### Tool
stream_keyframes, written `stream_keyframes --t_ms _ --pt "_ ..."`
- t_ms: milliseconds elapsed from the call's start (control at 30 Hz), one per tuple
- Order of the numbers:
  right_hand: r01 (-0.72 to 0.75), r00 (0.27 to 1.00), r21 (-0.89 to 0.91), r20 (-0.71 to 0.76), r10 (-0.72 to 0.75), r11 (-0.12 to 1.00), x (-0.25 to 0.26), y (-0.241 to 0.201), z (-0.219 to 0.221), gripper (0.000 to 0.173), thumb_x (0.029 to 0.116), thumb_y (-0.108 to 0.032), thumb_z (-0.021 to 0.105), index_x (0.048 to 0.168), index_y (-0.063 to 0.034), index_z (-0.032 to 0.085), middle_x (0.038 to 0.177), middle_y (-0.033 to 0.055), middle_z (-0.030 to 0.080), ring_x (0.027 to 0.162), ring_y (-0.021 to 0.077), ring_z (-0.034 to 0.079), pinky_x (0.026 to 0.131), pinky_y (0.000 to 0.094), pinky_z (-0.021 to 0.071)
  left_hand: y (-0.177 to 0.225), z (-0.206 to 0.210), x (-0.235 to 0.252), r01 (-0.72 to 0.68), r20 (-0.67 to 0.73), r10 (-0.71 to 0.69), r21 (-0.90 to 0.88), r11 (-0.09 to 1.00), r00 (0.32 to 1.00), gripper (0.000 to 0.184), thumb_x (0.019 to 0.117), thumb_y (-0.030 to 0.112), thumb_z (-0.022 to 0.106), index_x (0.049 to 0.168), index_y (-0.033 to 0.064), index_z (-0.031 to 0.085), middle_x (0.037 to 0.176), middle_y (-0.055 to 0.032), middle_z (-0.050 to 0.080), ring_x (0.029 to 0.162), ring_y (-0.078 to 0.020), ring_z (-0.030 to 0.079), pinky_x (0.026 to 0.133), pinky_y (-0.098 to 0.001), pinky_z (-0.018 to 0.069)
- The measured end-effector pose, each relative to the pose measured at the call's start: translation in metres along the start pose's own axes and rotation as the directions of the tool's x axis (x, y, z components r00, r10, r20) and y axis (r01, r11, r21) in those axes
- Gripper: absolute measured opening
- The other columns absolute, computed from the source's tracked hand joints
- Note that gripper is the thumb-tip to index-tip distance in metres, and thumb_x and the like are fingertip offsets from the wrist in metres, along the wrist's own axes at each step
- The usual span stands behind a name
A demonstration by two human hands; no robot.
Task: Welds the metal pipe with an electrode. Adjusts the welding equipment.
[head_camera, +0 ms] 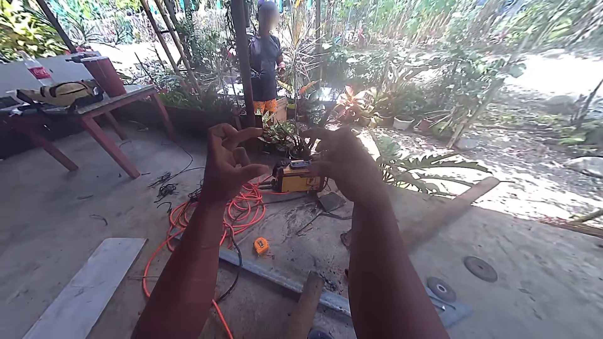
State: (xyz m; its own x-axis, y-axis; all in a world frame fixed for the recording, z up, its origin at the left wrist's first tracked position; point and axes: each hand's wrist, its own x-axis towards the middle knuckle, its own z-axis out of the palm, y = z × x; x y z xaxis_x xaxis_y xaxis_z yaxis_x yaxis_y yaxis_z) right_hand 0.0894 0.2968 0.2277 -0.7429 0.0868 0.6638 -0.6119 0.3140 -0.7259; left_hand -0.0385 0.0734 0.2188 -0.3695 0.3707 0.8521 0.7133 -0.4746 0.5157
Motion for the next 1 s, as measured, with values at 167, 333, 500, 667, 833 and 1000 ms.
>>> stream_keyframes --t_ms 167,333,500,667,833,1000 --pt "0.019 0.999 0.064 -0.031 -0.017 0.998 0.001 0.007 -0.003 0.033 0.0841 -0.003 0.072 0.105 -0.0157 0.051 0.138 -0.0046 0.063 0.090 0.0048 0.066 0.064 0.0212 0.0525 0.002 -0.009 -0.004 -0.010 -0.034 0.010 -0.008 1.000 0.999 0.065 0.0832 0.019 0.087 0.121 0.0230 0.034 0.138 0.0008 0.065 0.059 -0.0028 0.059 0.053 -0.0176 0.0508" --pt "0.001 1.000 0.052 -0.028 0.001 0.999 0.001 0.008 -0.003 0.030 0.0843 -0.002 0.072 0.101 -0.0150 0.051 0.136 -0.0035 0.064 0.099 0.0075 0.067 0.069 0.0246 0.0559 0.006 -0.001 -0.017 0.029 -0.060 -0.028 0.030 0.999 0.998 0.060 0.0856 0.018 0.085 0.121 0.0237 0.037 0.135 0.0029 0.065 0.059 -0.0009 0.056 0.052 -0.0154 0.0481" --pt "0.012 0.999 0.066 -0.043 -0.009 0.998 0.003 0.011 -0.005 0.026 0.0847 -0.003 0.072 0.098 -0.0141 0.051 0.132 -0.0020 0.067 0.097 0.0077 0.068 0.069 0.0244 0.0558 0.003 0.012 -0.047 0.195 0.008 -0.202 -0.291 0.937 0.979 0.016 0.0922 0.035 0.077 0.090 0.0244 0.066 0.081 0.0060 0.068 0.065 -0.0045 0.064 0.062 -0.0212 0.0561" --pt "0.031 1.000 0.111 -0.009 -0.030 0.993 0.011 0.022 -0.009 0.027 0.0844 -0.007 0.074 0.097 -0.0116 0.050 0.129 0.0032 0.068 0.108 0.0095 0.067 0.081 0.0285 0.0560 0.022 0.037 -0.067 0.386 0.218 -0.318 -0.514 0.766 0.923 0.021 0.0933 0.035 0.075 0.079 0.0205 0.068 0.069 0.0081 0.062 0.064 -0.0036 0.061 0.066 -0.0229 0.0541" --pt "0.034 0.999 0.089 0.014 -0.036 0.995 0.012 0.023 -0.010 0.025 0.0847 -0.009 0.074 0.097 -0.0118 0.052 0.128 0.0031 0.069 0.109 0.0098 0.067 0.081 0.0289 0.0559 0.068 0.053 -0.061 0.390 0.309 -0.264 -0.481 0.785 0.914 0.027 0.0947 0.035 0.073 0.075 0.0222 0.060 0.067 0.0125 0.054 0.064 -0.0008 0.056 0.067 -0.0211 0.0502" --pt "0.026 0.999 0.120 0.033 -0.030 0.992 0.014 0.027 -0.009 0.025 0.0850 -0.009 0.074 0.095 -0.0112 0.052 0.131 0.0043 0.068 0.110 0.0108 0.066 0.081 0.0291 0.0565 0.124 0.067 -0.045 0.303 0.401 -0.156 -0.336 0.892 0.903 0.036 0.0955 0.032 0.072 0.074 0.0189 0.046 0.065 0.0105 0.042 0.063 0.0002 0.046 0.062 -0.0179 0.0412"
